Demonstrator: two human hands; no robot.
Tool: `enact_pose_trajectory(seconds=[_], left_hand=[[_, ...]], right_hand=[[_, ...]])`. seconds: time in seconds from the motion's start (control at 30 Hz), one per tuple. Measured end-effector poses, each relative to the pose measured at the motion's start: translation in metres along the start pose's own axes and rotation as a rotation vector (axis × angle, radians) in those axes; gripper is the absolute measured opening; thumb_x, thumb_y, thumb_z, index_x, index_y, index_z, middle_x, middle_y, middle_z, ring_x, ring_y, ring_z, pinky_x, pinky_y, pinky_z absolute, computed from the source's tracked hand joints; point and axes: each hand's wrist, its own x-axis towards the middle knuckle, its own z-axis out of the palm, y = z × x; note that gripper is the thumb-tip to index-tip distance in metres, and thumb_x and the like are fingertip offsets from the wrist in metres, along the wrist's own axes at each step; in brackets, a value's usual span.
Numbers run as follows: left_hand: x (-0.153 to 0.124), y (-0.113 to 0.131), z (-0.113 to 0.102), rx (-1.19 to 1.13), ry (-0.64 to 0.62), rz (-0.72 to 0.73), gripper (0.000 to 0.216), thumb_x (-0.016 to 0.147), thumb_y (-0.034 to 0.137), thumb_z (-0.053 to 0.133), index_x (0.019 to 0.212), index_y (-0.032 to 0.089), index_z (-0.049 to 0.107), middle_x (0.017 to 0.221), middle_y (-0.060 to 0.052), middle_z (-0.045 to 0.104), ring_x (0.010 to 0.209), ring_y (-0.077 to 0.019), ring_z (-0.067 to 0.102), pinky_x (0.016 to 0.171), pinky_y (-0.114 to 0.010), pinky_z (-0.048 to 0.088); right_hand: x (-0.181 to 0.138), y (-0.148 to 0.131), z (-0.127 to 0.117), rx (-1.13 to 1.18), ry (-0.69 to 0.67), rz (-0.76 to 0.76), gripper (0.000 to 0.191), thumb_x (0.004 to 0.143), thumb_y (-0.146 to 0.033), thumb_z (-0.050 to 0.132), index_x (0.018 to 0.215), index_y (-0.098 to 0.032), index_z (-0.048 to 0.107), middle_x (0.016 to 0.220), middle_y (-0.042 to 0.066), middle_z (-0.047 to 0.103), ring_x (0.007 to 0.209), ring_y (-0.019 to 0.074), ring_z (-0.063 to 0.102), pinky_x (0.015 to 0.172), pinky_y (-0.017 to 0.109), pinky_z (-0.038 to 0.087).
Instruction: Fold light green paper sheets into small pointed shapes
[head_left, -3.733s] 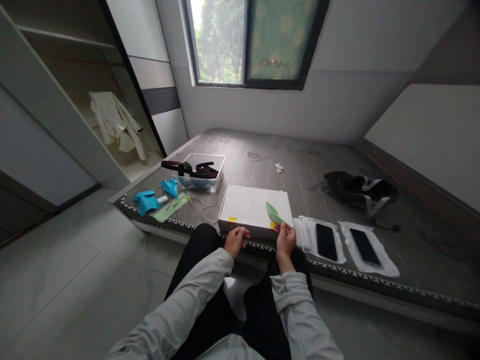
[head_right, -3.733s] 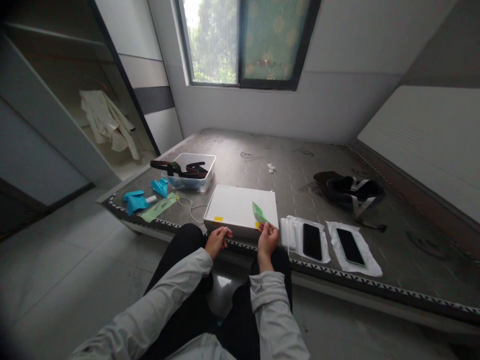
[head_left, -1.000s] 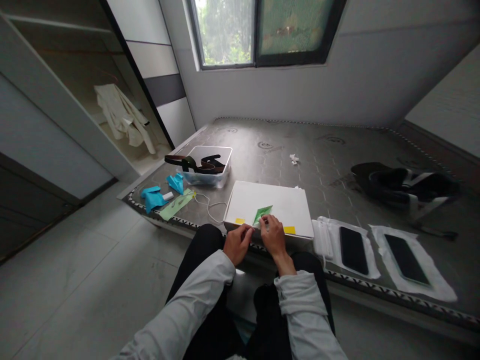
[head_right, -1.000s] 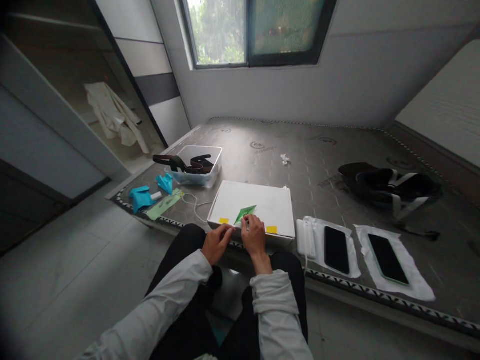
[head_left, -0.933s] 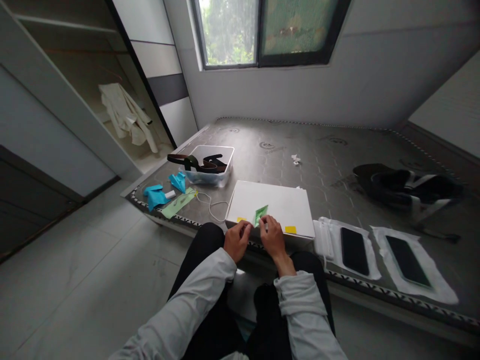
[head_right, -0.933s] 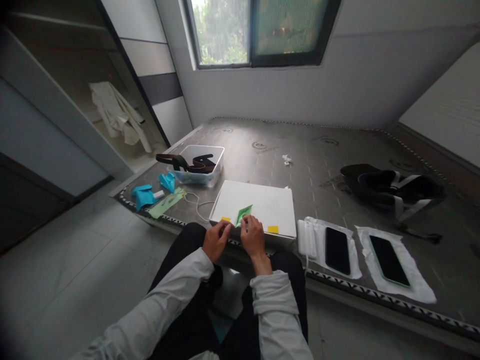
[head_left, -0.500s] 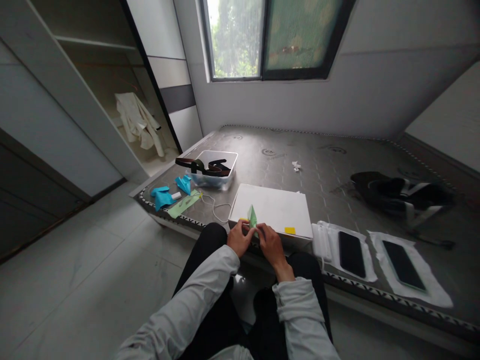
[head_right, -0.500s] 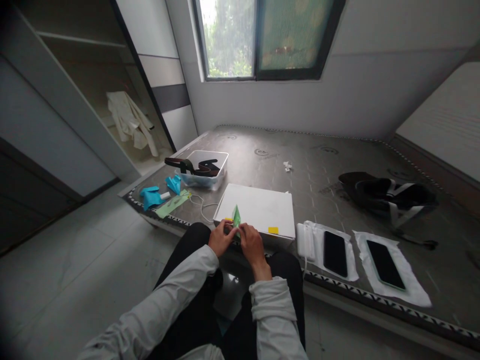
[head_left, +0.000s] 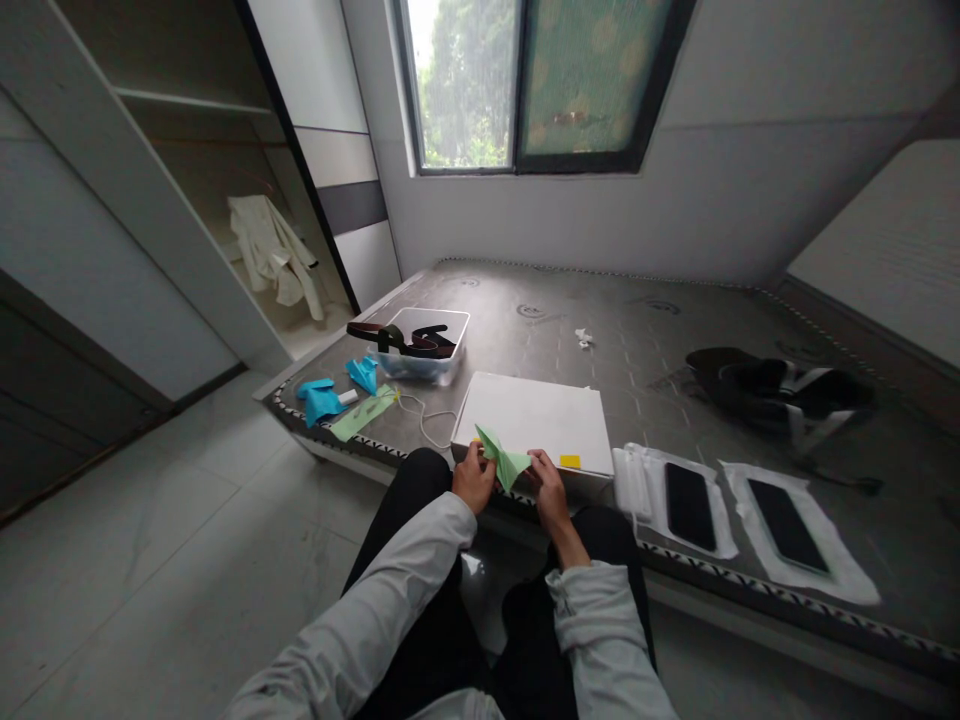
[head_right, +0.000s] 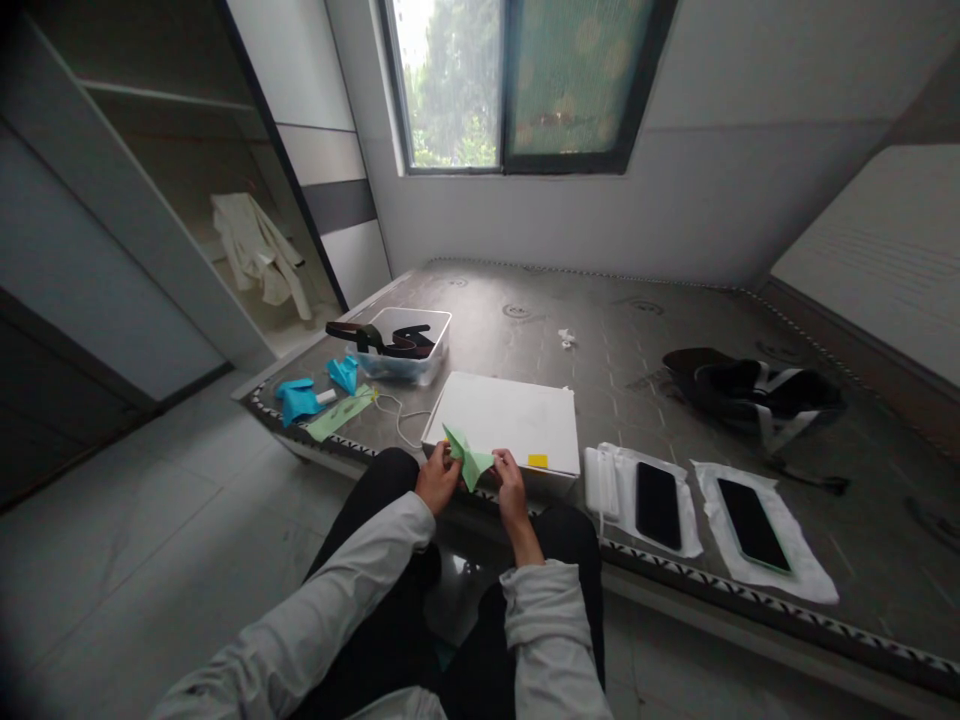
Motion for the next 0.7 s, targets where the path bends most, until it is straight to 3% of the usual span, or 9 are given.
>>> enact_pose_trajectory(seconds=[0.13,0.2,0.3,0.4,0.57,0.63,0.7], left_hand=[[-0.004,0.006,-0.001,-0.188,0.0,0.008,0.036,0.083,0.036,0.049,0.117,0.027,0.04,0.083,0.002,0.071,0.048,-0.0087,0.062,0.052,-0.018,0.046],[-0.005,0.008,-0.002,-0.192,0.034,0.055,0.037,0.081,0.041,0.053,0.114,0.027,0.043,0.081,0.004,0.069,0.044,-0.006,0.057,0.05,-0.017,0.044],[-0.006,0.008,-0.003,-0.066,0.073,0.147,0.027,0.08,0.044,0.056,0.098,0.025,0.059,0.08,0.005,0.068,0.044,-0.0016,0.049,0.053,-0.015,0.038],[-0.004,0.005,-0.001,-0.028,0.07,0.146,0.025,0.078,0.041,0.058,0.097,0.026,0.066,0.079,0.004,0.067,0.052,-0.0027,0.049,0.06,-0.016,0.039],[0.007,-0.002,0.001,-0.157,0.027,0.012,0.024,0.076,0.032,0.058,0.092,0.019,0.07,0.097,-0.003,0.07,0.091,-0.0112,0.061,0.081,-0.02,0.046],[0.011,-0.003,0.001,-0.205,-0.033,-0.037,0.025,0.075,0.033,0.058,0.089,0.016,0.071,0.097,-0.005,0.071,0.089,-0.0118,0.063,0.075,-0.019,0.049],[0.013,-0.003,0.001,-0.265,-0.136,-0.097,0.03,0.075,0.034,0.057,0.093,0.014,0.069,0.093,-0.006,0.072,0.066,-0.0093,0.064,0.056,-0.017,0.046]], right_hand=[[0.007,0.003,-0.005,0.251,0.078,0.105,0.028,0.068,-0.049,0.053,0.078,-0.023,0.048,0.07,-0.002,0.056,0.066,0.0165,0.057,0.062,0.029,0.047],[0.008,0.0,-0.007,0.333,0.068,0.153,0.026,0.066,-0.045,0.055,0.077,-0.023,0.048,0.067,-0.002,0.057,0.064,0.0165,0.057,0.061,0.029,0.047],[0.005,-0.005,-0.006,0.421,0.023,0.209,0.024,0.065,-0.042,0.057,0.074,-0.022,0.048,0.065,-0.001,0.06,0.066,0.0191,0.06,0.061,0.031,0.048],[0.002,-0.01,-0.004,0.474,-0.014,0.242,0.023,0.064,-0.041,0.058,0.071,-0.022,0.047,0.065,0.0,0.061,0.07,0.0215,0.063,0.062,0.033,0.049],[0.001,-0.013,-0.003,0.506,-0.051,0.28,0.022,0.063,-0.039,0.061,0.069,-0.023,0.047,0.063,0.0,0.063,0.072,0.0228,0.064,0.06,0.032,0.049],[0.001,-0.014,-0.003,0.507,-0.054,0.29,0.022,0.063,-0.039,0.061,0.071,-0.023,0.048,0.064,0.0,0.064,0.072,0.0232,0.064,0.058,0.031,0.048],[0.001,-0.014,-0.003,0.504,-0.063,0.297,0.022,0.063,-0.039,0.061,0.071,-0.023,0.048,0.065,0.0,0.065,0.072,0.0232,0.064,0.057,0.031,0.047]])
